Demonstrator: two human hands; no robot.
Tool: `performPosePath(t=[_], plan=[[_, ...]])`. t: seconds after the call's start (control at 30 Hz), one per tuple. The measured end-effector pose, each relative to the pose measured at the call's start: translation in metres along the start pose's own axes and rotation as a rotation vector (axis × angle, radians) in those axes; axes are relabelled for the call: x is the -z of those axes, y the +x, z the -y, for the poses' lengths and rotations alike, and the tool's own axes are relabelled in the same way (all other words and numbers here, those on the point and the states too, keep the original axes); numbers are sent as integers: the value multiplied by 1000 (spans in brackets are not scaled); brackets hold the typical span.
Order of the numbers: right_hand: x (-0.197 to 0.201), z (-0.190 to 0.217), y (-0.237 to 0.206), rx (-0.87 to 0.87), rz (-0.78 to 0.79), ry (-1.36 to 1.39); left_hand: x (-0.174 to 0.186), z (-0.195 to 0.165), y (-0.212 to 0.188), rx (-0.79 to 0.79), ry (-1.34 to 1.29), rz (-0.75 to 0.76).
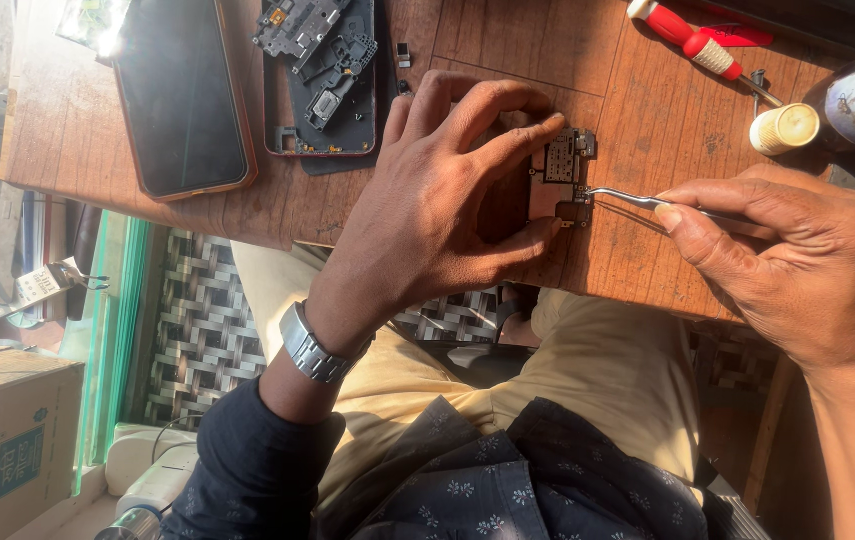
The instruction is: The person uses tweezers to adjust small components on a disassembled mobile phone motherboard and brushes the board with a small brush. The work is performed on a wooden table with other phone parts and tools nearby.
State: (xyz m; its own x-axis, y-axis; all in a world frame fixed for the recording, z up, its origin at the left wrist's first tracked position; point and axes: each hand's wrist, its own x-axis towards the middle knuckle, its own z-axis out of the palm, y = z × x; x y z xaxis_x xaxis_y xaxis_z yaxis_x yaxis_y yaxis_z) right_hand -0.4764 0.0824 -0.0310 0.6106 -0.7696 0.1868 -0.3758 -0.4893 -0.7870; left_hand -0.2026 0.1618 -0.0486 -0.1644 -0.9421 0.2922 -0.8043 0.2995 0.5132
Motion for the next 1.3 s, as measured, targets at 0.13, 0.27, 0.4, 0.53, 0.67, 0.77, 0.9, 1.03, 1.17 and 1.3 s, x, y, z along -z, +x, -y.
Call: performPosePath(t=[0.13,0.27,0.4,0.53,0.67,0.77,0.9,1.03,1.17,1.3], plan=[[-1,-1,2,-48,-1,-20,0,1,1,5,-1,0],[-1,-2,4,-108,8,-29,2,1,2,8,0,3],[-1,-3,4,-48,-3,-13,2,1,3,9,-12,10],[1,-5,2,-59,11,-25,0,-3,3,7,-21,2],[3,-8,-2,-42,-4,-21,-2,-8,2,3,-8,-5],[5,-8,-5,-71,-3,-18,-3,-10,2,7,-25,-7],[5,-6,-6,-103,-8,-31,-2,-11,2,6,-22,-10],[4,-3,-5,-84,-6,-12,0,-11,1,9,-22,-7],[3,-1,-4,-70,-10,9,1,-10,1,-2,-2,-10],[3,-1,-3,-47,1,-23,2,-9,1,10,-12,1]])
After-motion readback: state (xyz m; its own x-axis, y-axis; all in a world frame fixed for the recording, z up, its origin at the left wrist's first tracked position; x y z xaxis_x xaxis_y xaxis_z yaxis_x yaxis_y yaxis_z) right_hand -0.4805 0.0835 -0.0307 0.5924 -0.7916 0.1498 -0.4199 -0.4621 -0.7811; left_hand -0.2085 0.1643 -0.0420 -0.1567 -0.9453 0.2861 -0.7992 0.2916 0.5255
